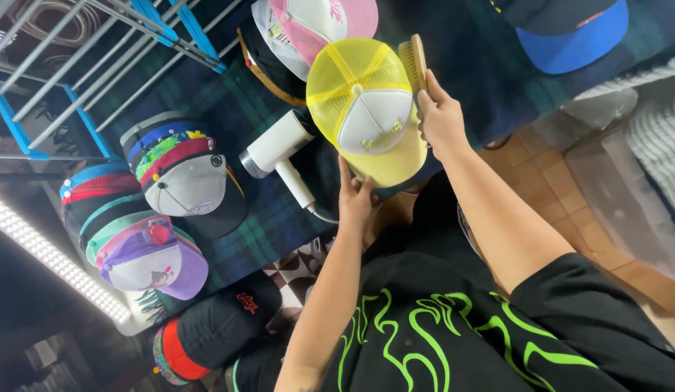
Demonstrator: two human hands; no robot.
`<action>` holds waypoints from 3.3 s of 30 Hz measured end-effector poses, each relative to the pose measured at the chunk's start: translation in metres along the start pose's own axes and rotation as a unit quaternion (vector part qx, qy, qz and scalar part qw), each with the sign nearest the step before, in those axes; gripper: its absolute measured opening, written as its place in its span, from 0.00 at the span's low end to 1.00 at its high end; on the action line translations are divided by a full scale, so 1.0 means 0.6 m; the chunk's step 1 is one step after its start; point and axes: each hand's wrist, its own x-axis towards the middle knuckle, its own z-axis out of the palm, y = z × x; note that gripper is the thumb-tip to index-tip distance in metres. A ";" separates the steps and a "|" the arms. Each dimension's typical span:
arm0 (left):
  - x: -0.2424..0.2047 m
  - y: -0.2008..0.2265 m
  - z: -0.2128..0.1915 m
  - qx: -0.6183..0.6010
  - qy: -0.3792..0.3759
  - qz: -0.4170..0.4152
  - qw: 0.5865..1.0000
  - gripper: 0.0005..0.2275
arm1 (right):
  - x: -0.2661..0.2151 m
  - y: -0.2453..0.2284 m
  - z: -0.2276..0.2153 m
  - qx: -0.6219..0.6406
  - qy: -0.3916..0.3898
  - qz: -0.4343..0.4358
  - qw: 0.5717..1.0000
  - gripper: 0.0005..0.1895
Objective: Cleaning and reshaping baseball caps using a handheld steamer and a brush
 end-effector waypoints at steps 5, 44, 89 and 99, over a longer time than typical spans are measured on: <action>-0.003 0.003 0.004 -0.022 0.003 -0.022 1.000 0.37 | -0.230 -0.018 -0.028 -0.173 0.000 -0.112 0.979 0.27; -0.043 0.114 -0.015 -0.052 -0.044 -0.099 0.993 0.35 | -0.112 -0.230 -0.242 -0.648 0.014 -0.595 0.475 0.09; -0.038 0.079 0.028 -0.073 0.087 -0.091 0.989 0.32 | 0.191 -0.185 -0.025 -0.390 -0.294 -0.307 0.817 0.24; -0.041 0.085 0.045 -0.108 0.142 -0.137 0.974 0.31 | 0.158 -0.008 -0.284 -0.337 -0.305 0.066 0.888 0.23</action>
